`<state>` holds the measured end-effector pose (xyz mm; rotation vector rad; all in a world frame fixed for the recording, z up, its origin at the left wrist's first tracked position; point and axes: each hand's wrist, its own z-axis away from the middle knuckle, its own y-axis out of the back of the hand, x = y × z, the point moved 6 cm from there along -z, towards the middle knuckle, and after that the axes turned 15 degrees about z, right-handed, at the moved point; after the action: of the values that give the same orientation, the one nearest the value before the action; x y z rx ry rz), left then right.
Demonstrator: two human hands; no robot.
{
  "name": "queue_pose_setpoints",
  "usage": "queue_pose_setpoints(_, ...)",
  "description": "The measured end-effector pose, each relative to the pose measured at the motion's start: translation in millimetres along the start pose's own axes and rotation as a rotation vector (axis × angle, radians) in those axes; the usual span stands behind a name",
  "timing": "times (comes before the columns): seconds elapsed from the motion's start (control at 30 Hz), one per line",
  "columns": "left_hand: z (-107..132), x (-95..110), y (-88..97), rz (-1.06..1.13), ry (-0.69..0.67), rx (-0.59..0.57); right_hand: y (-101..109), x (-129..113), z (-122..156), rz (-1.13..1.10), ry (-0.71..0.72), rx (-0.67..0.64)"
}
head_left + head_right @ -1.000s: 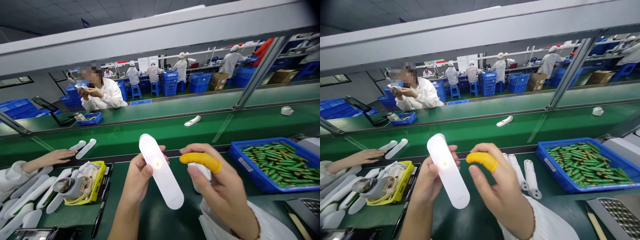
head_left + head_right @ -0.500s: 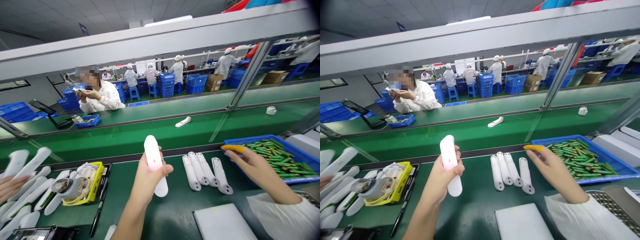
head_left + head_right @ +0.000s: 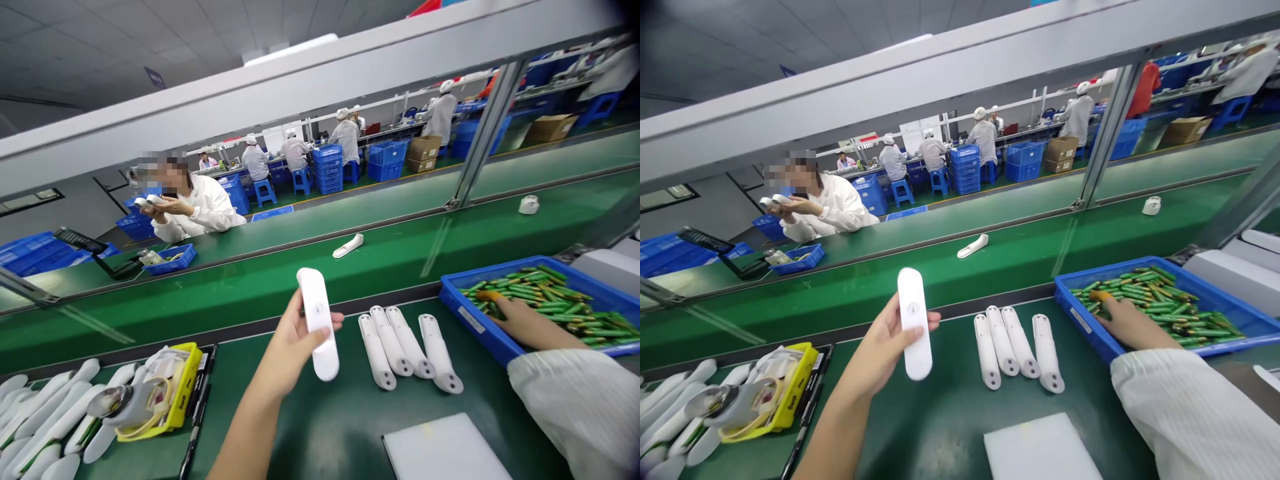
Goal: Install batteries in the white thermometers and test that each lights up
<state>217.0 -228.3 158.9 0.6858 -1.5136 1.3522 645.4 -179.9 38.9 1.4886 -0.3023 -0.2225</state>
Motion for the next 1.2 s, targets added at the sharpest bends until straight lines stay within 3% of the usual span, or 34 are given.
queue_pose_setpoints(0.1,-58,-10,40.6,-0.355,-0.041,0.243,-6,-1,-2,-0.016,0.024,-0.063)
queue_pose_setpoints(0.2,-107,-28,83.8,-0.561,0.025,0.351,-7,-1,-2,-0.059,0.029,-0.072)
queue_pose_setpoints(0.3,-132,-40,118.6,-0.786,0.015,0.420,-2,4,1,-0.093,-0.022,-0.032)
queue_pose_setpoints(0.4,-141,-48,135.3,-0.974,-0.028,0.438,6,9,10,-0.141,-0.051,0.020)
queue_pose_setpoints(0.47,-147,-51,135.7,-1.075,-0.070,0.445,12,13,16,-0.185,-0.059,0.048)
queue_pose_setpoints(0.57,-169,-56,118.7,-1.183,-0.160,0.392,16,19,23,-0.262,-0.108,0.060)
queue_pose_setpoints(0.67,-207,-66,88.9,-1.215,-0.221,0.244,20,23,29,-0.398,-0.181,0.094)
queue_pose_setpoints(0.77,-251,-77,65.3,-1.187,-0.245,0.141,27,25,33,-0.485,-0.222,0.211)
queue_pose_setpoints(0.93,-300,-82,64.8,-1.070,-0.197,0.180,15,32,30,-0.582,-0.246,0.107)
queue_pose_setpoints(1.07,-303,-76,79.1,-0.886,-0.117,0.276,16,40,26,-0.524,-0.241,0.214)
queue_pose_setpoints(1.2,-274,-70,74.6,-0.580,-0.052,0.305,24,27,24,-0.518,-0.113,0.278)
